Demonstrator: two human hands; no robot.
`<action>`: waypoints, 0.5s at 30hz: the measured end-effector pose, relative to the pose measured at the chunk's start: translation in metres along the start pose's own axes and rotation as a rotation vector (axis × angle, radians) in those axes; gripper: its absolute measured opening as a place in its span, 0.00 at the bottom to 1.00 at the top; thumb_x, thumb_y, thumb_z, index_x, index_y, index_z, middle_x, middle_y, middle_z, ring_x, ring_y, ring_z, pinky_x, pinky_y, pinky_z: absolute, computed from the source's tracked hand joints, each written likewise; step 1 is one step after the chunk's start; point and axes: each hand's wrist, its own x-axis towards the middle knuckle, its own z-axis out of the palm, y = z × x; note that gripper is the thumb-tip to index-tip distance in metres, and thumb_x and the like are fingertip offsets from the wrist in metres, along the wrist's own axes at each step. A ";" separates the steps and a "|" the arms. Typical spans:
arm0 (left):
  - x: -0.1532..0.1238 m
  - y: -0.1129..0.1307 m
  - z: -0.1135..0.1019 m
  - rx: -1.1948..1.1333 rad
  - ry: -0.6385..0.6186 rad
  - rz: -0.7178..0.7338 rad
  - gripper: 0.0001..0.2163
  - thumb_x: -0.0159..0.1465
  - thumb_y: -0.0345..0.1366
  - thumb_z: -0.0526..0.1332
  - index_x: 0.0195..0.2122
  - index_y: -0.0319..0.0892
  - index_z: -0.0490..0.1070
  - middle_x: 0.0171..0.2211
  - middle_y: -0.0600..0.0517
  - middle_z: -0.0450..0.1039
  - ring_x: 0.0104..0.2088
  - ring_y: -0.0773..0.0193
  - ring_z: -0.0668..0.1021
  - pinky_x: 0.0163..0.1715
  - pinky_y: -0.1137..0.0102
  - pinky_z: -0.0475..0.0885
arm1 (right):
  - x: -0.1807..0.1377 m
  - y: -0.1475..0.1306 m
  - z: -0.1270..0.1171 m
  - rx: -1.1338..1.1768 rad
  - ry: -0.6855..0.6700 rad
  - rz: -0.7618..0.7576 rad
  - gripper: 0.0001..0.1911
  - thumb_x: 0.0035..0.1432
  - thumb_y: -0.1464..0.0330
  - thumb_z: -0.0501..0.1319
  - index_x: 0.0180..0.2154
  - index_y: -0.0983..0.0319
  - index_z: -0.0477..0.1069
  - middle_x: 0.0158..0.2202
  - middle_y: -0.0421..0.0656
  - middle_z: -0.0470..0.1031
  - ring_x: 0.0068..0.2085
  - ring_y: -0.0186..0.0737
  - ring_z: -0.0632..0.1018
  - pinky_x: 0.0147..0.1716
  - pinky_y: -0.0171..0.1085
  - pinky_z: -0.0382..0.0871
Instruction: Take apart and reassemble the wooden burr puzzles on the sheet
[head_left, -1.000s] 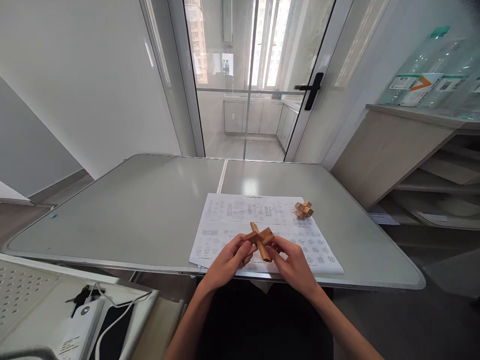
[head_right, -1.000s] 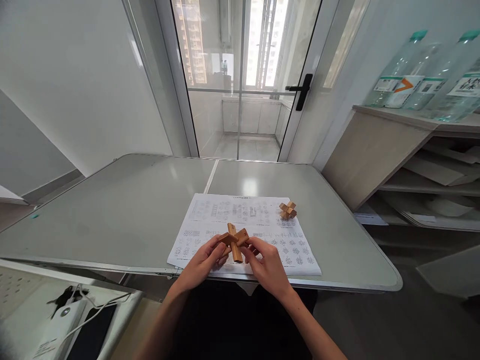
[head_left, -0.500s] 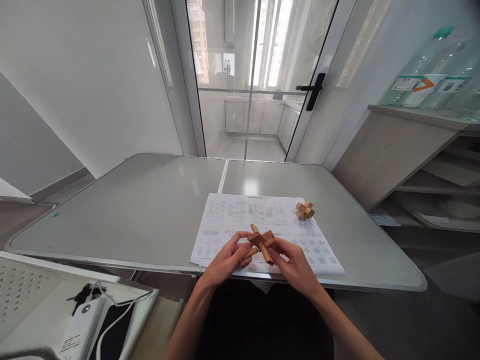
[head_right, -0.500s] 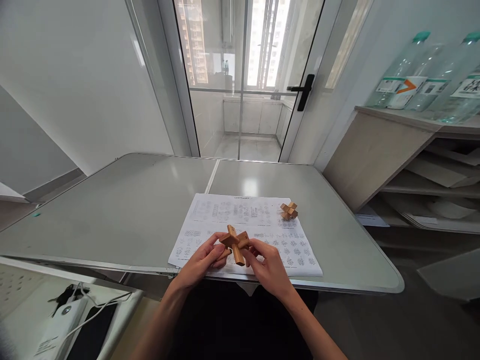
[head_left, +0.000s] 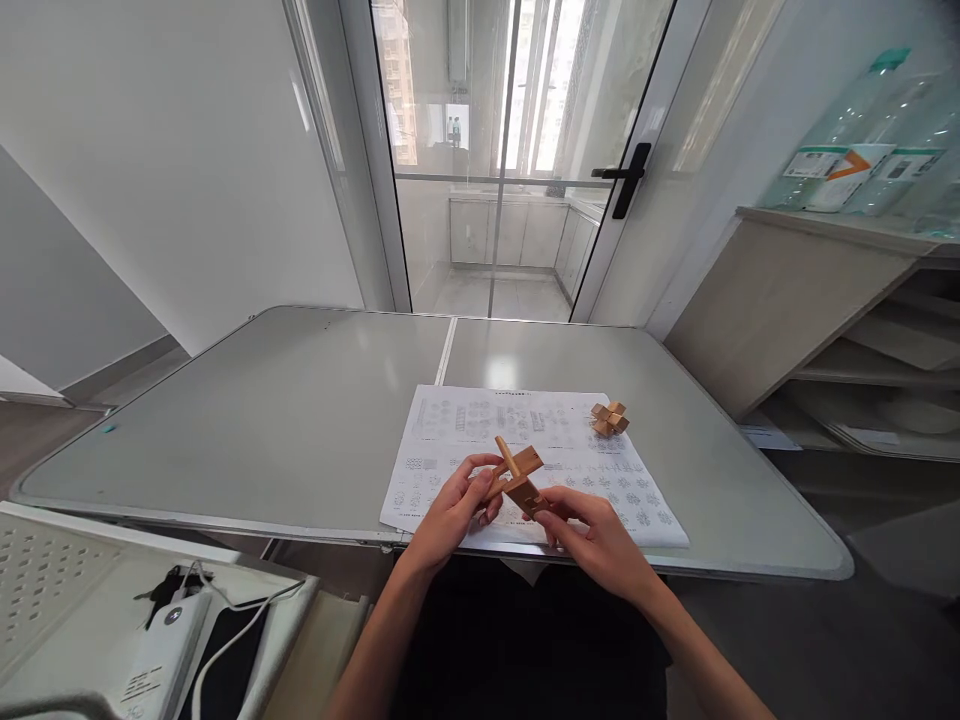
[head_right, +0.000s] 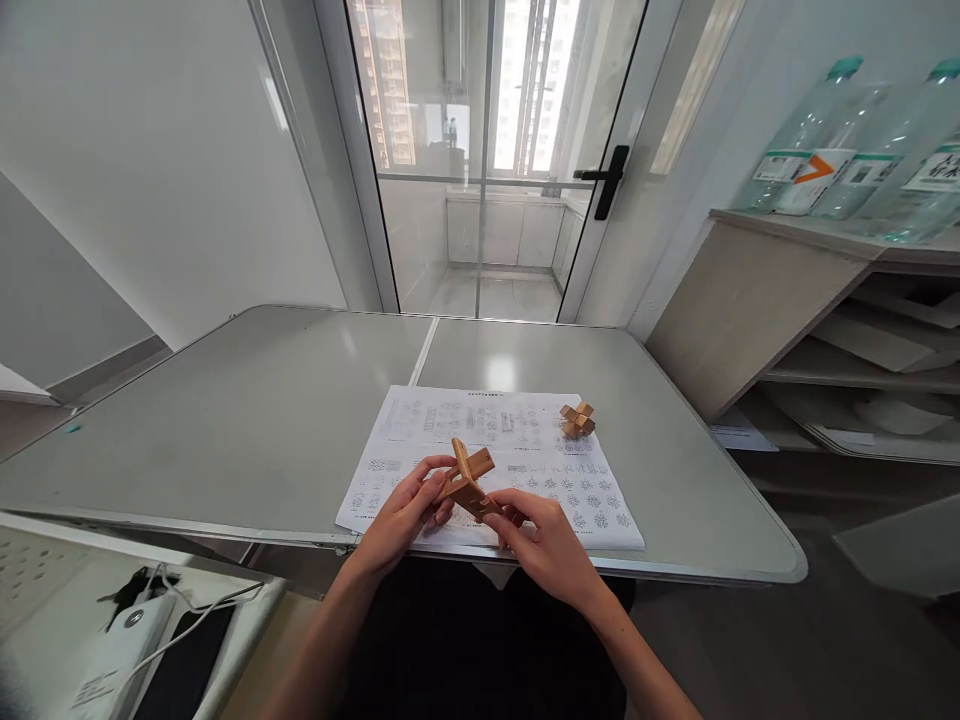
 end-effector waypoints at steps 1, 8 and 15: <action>0.000 0.000 0.000 0.010 0.003 0.002 0.23 0.71 0.55 0.58 0.56 0.41 0.67 0.24 0.58 0.62 0.26 0.68 0.63 0.30 0.70 0.56 | -0.001 0.000 -0.002 -0.012 -0.009 -0.003 0.13 0.70 0.58 0.59 0.44 0.59 0.78 0.32 0.41 0.78 0.28 0.37 0.75 0.36 0.38 0.73; 0.001 -0.003 0.001 -0.091 0.027 0.024 0.23 0.70 0.55 0.60 0.55 0.40 0.67 0.26 0.57 0.65 0.26 0.69 0.64 0.31 0.71 0.59 | -0.003 -0.002 -0.007 -0.014 -0.093 -0.015 0.13 0.71 0.59 0.59 0.46 0.58 0.79 0.33 0.41 0.78 0.30 0.38 0.77 0.34 0.37 0.74; 0.005 -0.008 -0.002 -0.214 0.101 0.055 0.19 0.72 0.51 0.60 0.53 0.40 0.67 0.28 0.56 0.66 0.26 0.70 0.63 0.30 0.71 0.58 | -0.005 0.001 -0.011 -0.073 -0.066 0.015 0.13 0.71 0.58 0.59 0.46 0.58 0.78 0.35 0.42 0.79 0.31 0.39 0.77 0.35 0.37 0.75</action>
